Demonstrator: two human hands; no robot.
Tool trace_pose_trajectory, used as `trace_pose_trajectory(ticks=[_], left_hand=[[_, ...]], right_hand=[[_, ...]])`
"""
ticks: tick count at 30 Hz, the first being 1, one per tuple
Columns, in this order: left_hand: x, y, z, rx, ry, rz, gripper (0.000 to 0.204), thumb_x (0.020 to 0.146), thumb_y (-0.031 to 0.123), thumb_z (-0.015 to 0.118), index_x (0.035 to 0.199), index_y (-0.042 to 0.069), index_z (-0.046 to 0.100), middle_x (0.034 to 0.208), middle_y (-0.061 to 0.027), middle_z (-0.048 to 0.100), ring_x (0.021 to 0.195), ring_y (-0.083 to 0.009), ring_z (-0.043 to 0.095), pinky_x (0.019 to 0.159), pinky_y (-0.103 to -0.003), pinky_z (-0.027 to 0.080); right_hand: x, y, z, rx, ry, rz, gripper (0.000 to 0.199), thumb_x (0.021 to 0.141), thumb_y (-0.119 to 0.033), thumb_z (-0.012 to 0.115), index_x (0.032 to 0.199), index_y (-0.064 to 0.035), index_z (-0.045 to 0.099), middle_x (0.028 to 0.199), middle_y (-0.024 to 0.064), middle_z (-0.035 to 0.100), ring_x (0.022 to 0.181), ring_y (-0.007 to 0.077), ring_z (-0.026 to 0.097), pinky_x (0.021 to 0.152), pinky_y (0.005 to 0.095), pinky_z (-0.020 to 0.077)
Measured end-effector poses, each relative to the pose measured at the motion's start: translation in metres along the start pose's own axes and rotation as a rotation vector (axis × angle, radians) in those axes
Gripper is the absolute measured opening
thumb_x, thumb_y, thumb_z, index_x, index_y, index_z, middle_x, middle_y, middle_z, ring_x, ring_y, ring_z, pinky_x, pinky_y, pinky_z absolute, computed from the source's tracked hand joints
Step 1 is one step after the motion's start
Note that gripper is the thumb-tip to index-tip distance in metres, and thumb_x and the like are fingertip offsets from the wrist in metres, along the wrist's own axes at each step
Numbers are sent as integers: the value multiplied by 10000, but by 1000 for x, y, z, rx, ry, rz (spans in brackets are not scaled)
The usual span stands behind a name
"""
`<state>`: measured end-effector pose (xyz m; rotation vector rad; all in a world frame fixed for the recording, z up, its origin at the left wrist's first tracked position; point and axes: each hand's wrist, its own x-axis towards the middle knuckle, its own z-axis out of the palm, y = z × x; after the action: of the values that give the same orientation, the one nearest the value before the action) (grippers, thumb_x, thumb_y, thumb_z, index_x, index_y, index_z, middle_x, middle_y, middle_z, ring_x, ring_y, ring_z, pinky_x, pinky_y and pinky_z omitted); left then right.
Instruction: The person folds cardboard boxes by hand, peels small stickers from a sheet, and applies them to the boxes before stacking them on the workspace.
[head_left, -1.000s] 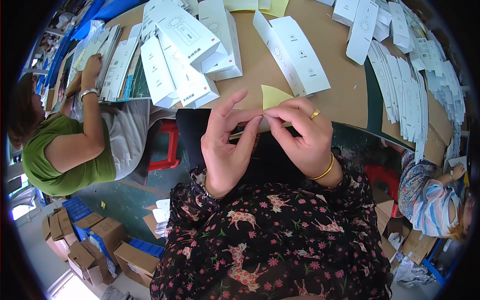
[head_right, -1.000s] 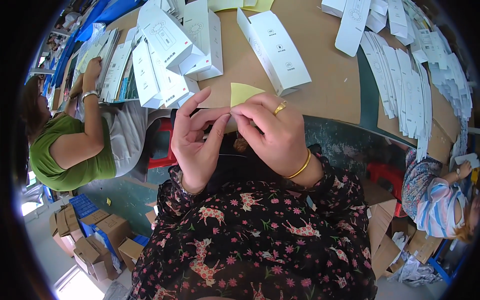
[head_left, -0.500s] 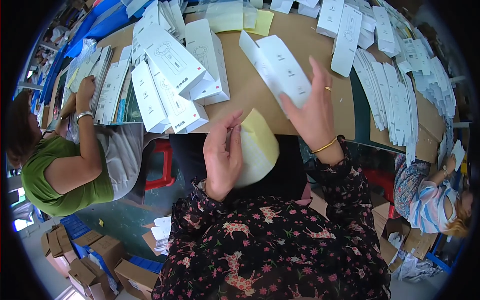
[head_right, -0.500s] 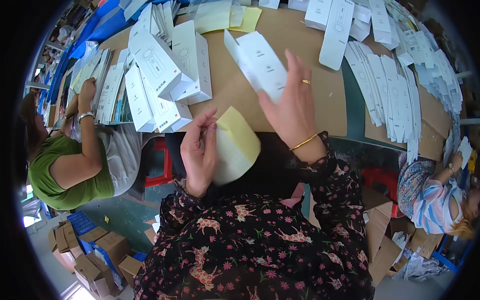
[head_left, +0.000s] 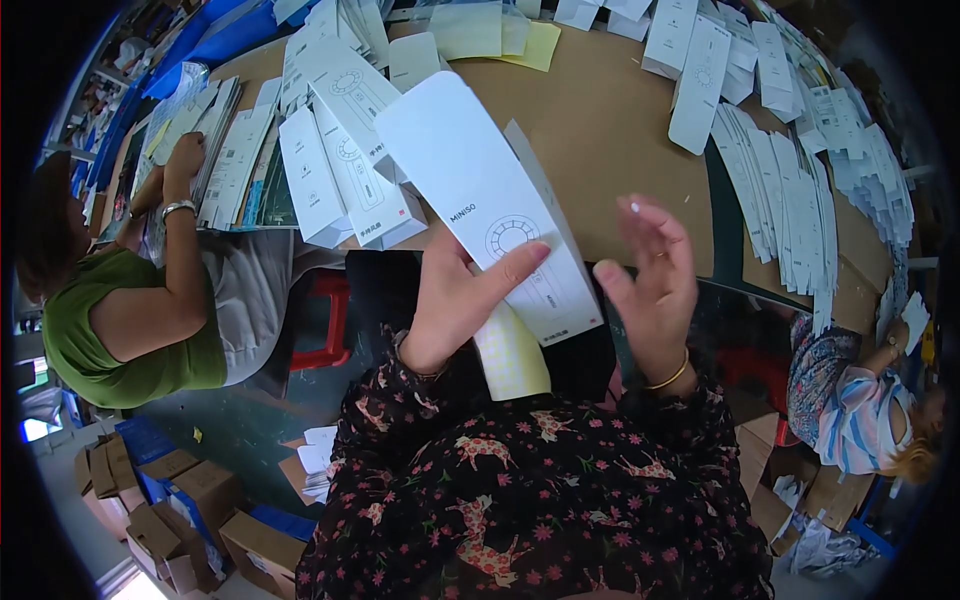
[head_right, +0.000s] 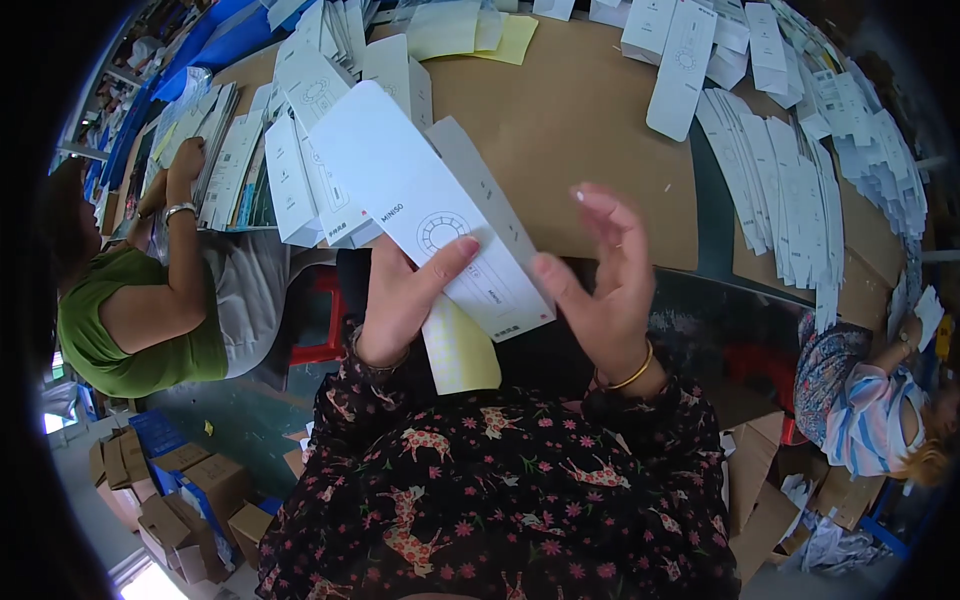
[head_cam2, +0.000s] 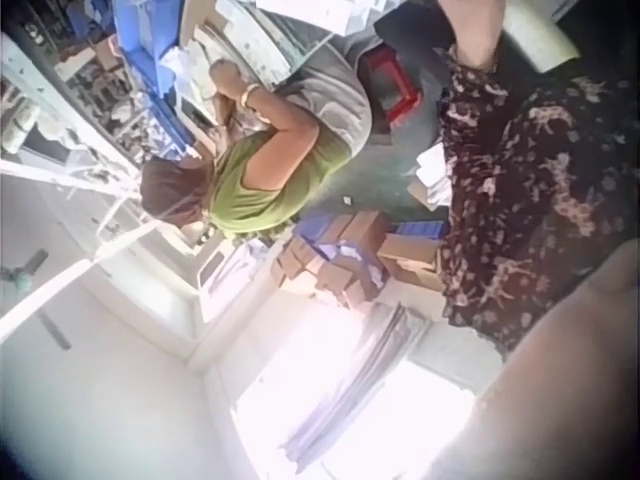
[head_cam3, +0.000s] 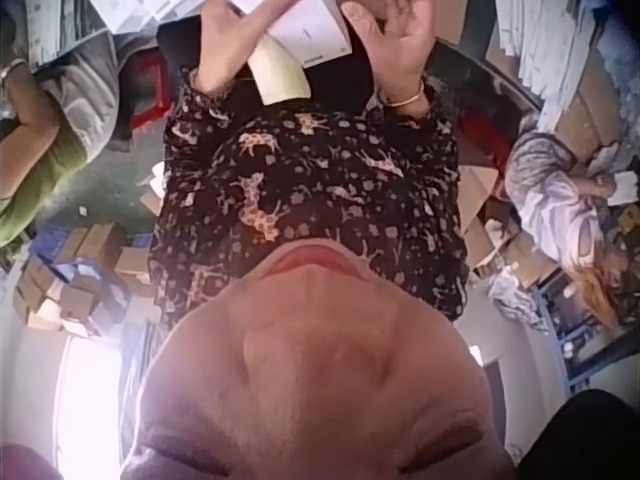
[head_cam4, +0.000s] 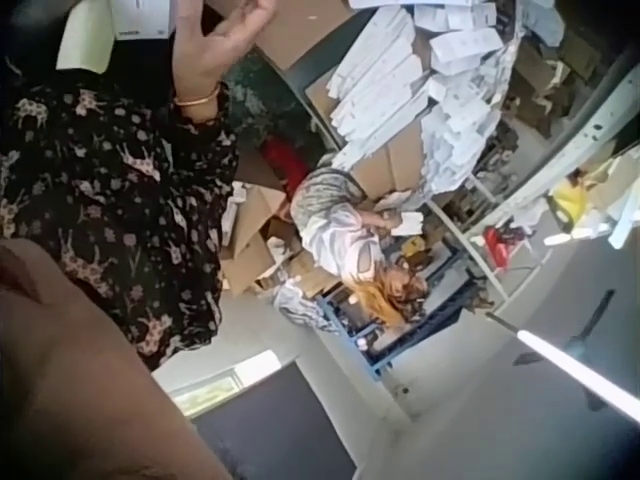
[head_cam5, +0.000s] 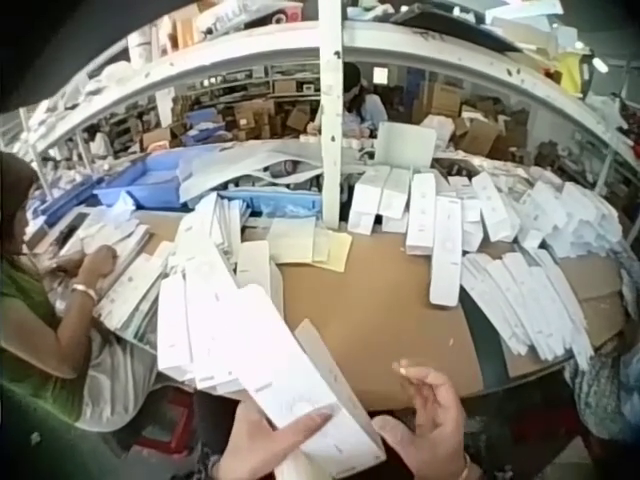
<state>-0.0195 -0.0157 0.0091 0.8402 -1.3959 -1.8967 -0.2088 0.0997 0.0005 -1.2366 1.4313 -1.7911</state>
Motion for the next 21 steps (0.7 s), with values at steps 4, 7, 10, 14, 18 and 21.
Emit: trace_pose_trajectory(ticks=[4, 7, 10, 14, 18, 21], left_hand=[[-9, 6, -5, 313, -90, 59, 640, 856, 190, 879, 1358, -57, 568, 1159, -135, 732, 997, -177, 720, 883, -343, 583], [-17, -2, -4, 370, -104, 18, 694, 823, 231, 892, 1367, -50, 565, 1143, -151, 740, 999, -195, 729, 884, -348, 582], [-22, -12, -6, 422, -100, -12, 747, 794, 279, 901, 1374, -48, 562, 1134, -171, 745, 1002, -219, 737, 887, -356, 581], [-23, -16, -7, 474, -97, -28, 815, 767, 357, 900, 1378, -54, 553, 1130, -208, 747, 1000, -271, 747, 891, -375, 580], [-23, -15, -5, 544, -89, -31, 849, 769, 412, 881, 1380, -66, 536, 1110, -241, 744, 979, -333, 755, 878, -398, 582], [-23, -15, -4, 642, -83, -42, 853, 780, 427, 867, 1384, -70, 526, 1081, -253, 744, 957, -368, 756, 859, -411, 585]], right_hand=[[26, -16, 5, -170, -18, -162, 300, 891, 2, 775, 1174, -23, 678, 1410, 133, 564, 1321, 259, 539, 1170, 436, 397], [38, -25, 15, -250, -109, -209, 146, 896, -16, 781, 1037, -32, 748, 1405, 120, 580, 1322, 256, 527, 1178, 432, 373], [39, -24, 22, -333, -238, -209, 52, 922, -30, 759, 973, -25, 756, 1442, 120, 559, 1377, 255, 486, 1227, 446, 313], [33, -17, 28, -375, -285, -195, 57, 913, -57, 779, 967, -43, 766, 1437, 98, 569, 1387, 267, 459, 1225, 450, 299], [34, -12, 30, -354, -278, -182, 64, 912, -63, 784, 971, -42, 769, 1434, 93, 572, 1389, 267, 454, 1216, 447, 310], [34, -8, 33, -350, -199, -242, 77, 870, -144, 823, 921, -100, 786, 1336, 93, 645, 1245, 303, 515, 1079, 420, 397]])
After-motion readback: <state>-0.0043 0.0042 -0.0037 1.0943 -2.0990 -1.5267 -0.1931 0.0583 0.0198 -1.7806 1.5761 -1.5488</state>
